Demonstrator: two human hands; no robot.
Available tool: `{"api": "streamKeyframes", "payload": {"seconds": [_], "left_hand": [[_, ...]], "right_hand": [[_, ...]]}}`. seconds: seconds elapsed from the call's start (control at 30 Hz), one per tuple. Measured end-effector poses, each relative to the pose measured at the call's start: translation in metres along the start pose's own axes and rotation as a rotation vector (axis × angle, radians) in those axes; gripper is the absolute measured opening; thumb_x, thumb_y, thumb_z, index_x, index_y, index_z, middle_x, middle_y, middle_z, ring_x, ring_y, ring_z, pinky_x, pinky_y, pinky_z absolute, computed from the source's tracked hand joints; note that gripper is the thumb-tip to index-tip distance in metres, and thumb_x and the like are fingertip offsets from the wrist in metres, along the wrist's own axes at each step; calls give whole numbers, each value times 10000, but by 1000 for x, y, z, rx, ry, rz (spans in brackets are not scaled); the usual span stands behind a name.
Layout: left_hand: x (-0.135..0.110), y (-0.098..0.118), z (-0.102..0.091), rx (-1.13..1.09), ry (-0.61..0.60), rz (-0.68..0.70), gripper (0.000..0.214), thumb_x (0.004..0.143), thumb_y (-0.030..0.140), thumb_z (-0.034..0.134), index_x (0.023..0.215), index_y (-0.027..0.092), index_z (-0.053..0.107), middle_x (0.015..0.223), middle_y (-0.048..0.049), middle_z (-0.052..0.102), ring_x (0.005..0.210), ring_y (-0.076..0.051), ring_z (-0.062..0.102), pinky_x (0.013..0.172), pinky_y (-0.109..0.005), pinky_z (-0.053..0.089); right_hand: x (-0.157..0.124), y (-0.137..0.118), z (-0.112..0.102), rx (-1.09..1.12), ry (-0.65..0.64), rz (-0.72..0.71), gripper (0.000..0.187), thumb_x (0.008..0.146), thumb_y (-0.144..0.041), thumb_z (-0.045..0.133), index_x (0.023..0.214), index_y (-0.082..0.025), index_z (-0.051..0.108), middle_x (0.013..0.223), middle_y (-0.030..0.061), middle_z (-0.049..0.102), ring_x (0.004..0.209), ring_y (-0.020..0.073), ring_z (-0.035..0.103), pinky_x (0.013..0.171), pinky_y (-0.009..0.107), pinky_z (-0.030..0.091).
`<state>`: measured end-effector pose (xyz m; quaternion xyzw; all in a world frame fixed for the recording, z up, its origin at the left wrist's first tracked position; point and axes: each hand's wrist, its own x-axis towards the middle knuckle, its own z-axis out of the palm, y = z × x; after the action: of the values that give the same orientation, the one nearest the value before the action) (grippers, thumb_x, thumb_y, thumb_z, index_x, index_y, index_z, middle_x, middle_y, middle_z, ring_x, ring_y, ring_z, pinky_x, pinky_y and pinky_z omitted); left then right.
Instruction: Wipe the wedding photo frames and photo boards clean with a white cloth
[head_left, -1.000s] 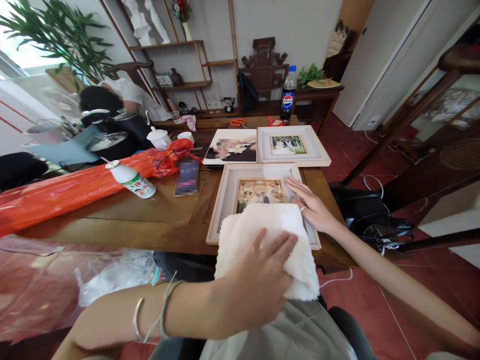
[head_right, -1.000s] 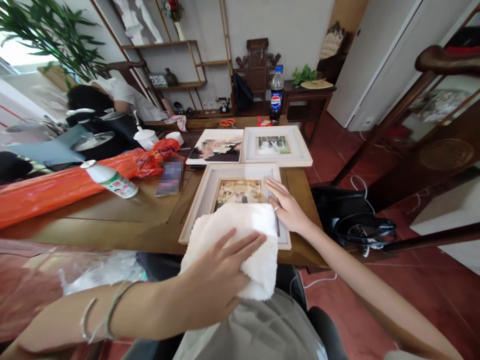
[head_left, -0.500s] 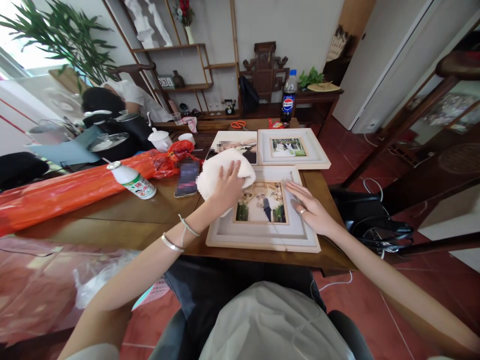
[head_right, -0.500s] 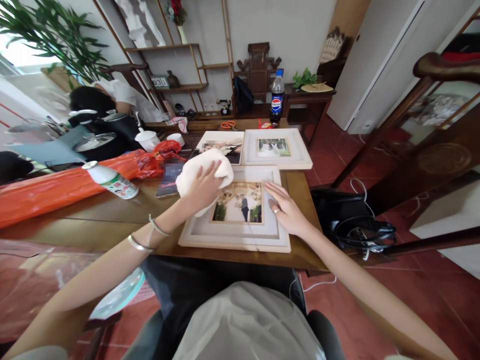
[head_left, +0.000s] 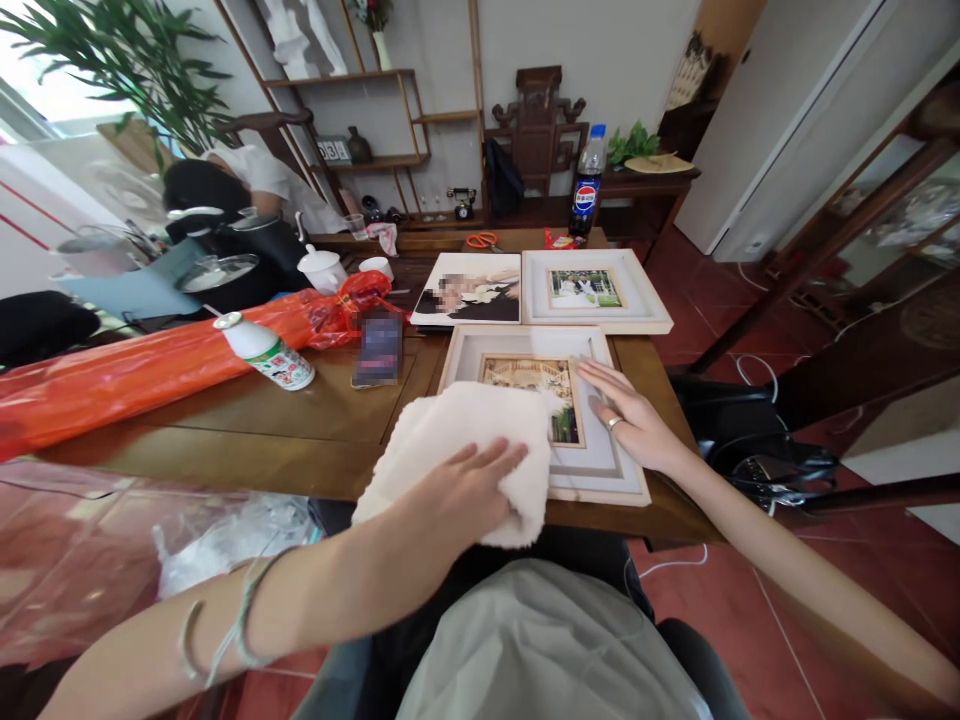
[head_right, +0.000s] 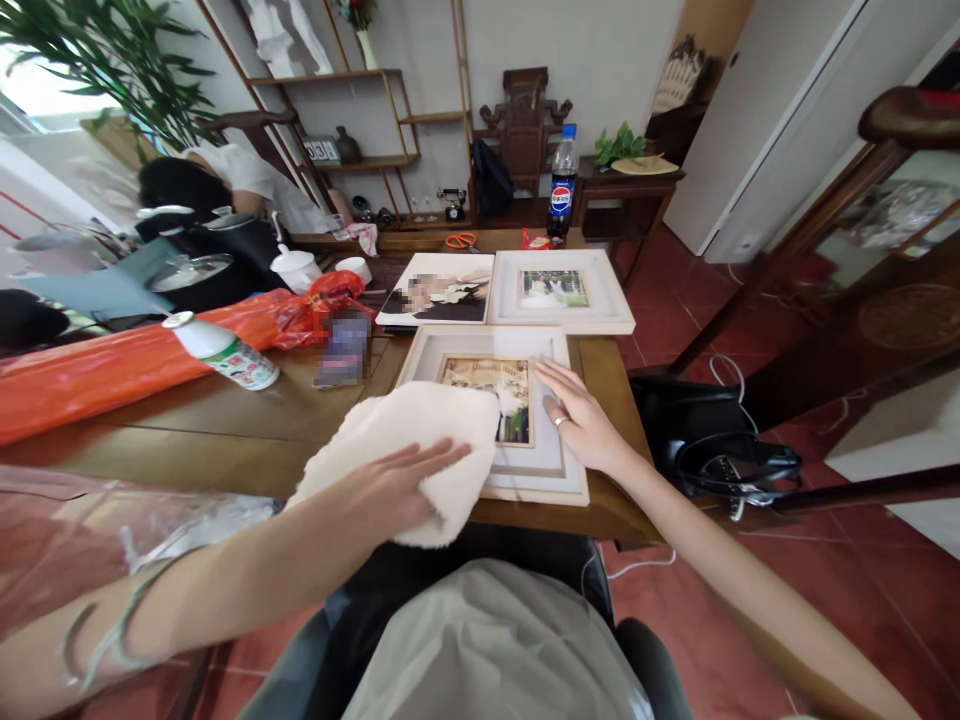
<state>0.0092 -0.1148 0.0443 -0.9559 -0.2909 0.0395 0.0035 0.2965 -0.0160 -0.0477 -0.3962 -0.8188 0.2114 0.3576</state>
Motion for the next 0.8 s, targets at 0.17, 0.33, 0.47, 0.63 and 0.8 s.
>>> {"api": "streamKeyframes", "payload": {"seconds": [0.17,0.33,0.47,0.63,0.8], "left_hand": [[-9,-9,-1,-52,47,-41,418,671,40,546,1052,202,605,1534,-67,240,1408,-226,221,1122,-320,285],[27,-68,-6,64,198,-243,403,724,-46,430,999,161,638,1550,-74,170,1423,-241,167,1137,-406,247],[56,-103,11,151,123,-211,393,731,-29,449,1026,134,652,1543,-97,197,1421,-248,180,1140,-429,219],[70,-106,36,161,128,-214,261,816,166,553,1047,153,675,1525,-108,255,1411,-296,199,1131,-478,204],[54,-60,28,153,67,-217,234,868,225,527,1028,175,690,1487,-127,333,1376,-321,283,1081,-506,278]], "right_hand": [[1,1,0,6,7,10,546,873,-129,427,1380,-332,421,1457,-12,401,1381,213,281,1142,526,235],[2,2,-1,27,13,-46,605,827,-89,428,1382,-328,420,1446,-10,421,1376,225,292,1138,545,226],[1,1,0,24,18,-27,606,827,-88,425,1381,-334,421,1451,-16,412,1370,223,305,1138,546,229],[0,2,1,12,14,-13,576,859,-104,415,1386,-337,410,1459,-17,399,1371,204,303,1143,525,237],[1,1,0,24,22,-13,596,833,-90,417,1375,-337,428,1451,-17,411,1364,210,319,1137,529,248]]}}
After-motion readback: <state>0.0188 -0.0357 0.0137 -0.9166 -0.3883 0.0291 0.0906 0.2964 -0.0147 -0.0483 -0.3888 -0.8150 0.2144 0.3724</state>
